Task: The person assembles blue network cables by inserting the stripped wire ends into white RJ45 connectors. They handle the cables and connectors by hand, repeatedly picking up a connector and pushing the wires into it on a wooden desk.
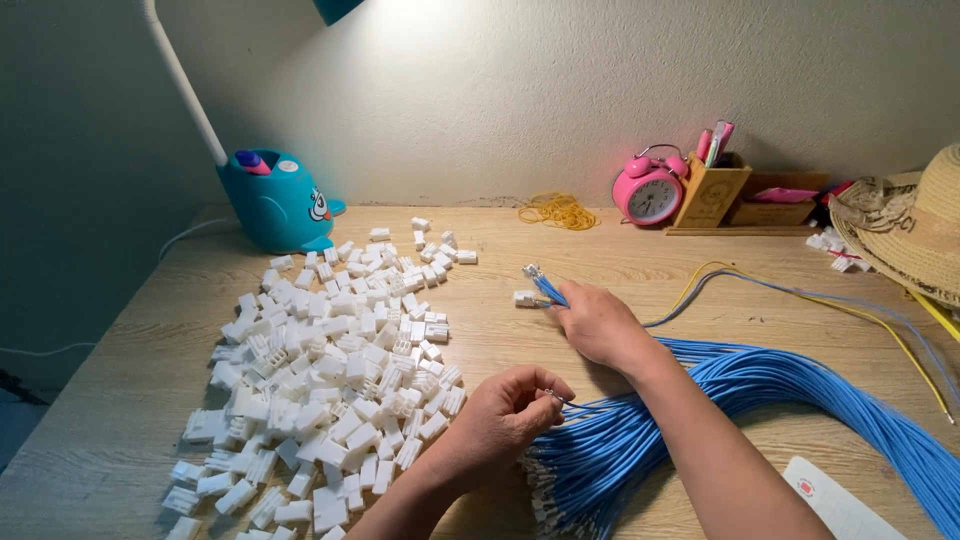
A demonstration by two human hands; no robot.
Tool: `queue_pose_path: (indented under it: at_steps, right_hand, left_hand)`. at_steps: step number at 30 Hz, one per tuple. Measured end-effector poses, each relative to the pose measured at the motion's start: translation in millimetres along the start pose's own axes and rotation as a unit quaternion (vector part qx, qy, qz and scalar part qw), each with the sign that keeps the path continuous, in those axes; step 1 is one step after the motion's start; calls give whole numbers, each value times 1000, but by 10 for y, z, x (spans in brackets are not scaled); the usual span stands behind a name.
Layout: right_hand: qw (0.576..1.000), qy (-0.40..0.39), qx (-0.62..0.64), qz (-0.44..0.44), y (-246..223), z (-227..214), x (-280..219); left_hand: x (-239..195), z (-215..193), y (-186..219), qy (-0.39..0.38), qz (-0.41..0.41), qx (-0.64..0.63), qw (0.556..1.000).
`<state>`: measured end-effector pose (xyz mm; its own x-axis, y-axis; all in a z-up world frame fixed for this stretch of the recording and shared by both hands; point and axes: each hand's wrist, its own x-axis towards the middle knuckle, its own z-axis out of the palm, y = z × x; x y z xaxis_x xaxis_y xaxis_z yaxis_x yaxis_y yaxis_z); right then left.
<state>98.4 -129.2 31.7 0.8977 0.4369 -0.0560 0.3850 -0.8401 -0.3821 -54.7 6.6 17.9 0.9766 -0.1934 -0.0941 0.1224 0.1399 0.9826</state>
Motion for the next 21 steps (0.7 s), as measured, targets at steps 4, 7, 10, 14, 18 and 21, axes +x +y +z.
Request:
queue_pose_path:
  at_steps: [4,7,10,14,18,21]
  right_hand:
    - [1000,4,-2,-12,100,-67,181]
    - [997,-12,75,-1,98,-135,90]
    - [984,50,173,-15,96,-107,-47]
    - [946,203,252,12,154,0,-118]
    - [883,323,341,1,273,86,-149]
    - [876,315,365,10,205,126,-206]
  left_hand:
    - [62,-56,54,57,7,16,998]
    - [141,-250,219,101,41,59,992]
    - [372,-542,354,169,54,50,983]
    - [1009,-833,438,190,64,282,938]
    - [1540,-707,366,138,46,543,827]
    - [1735,-530,312,80,75,619,778]
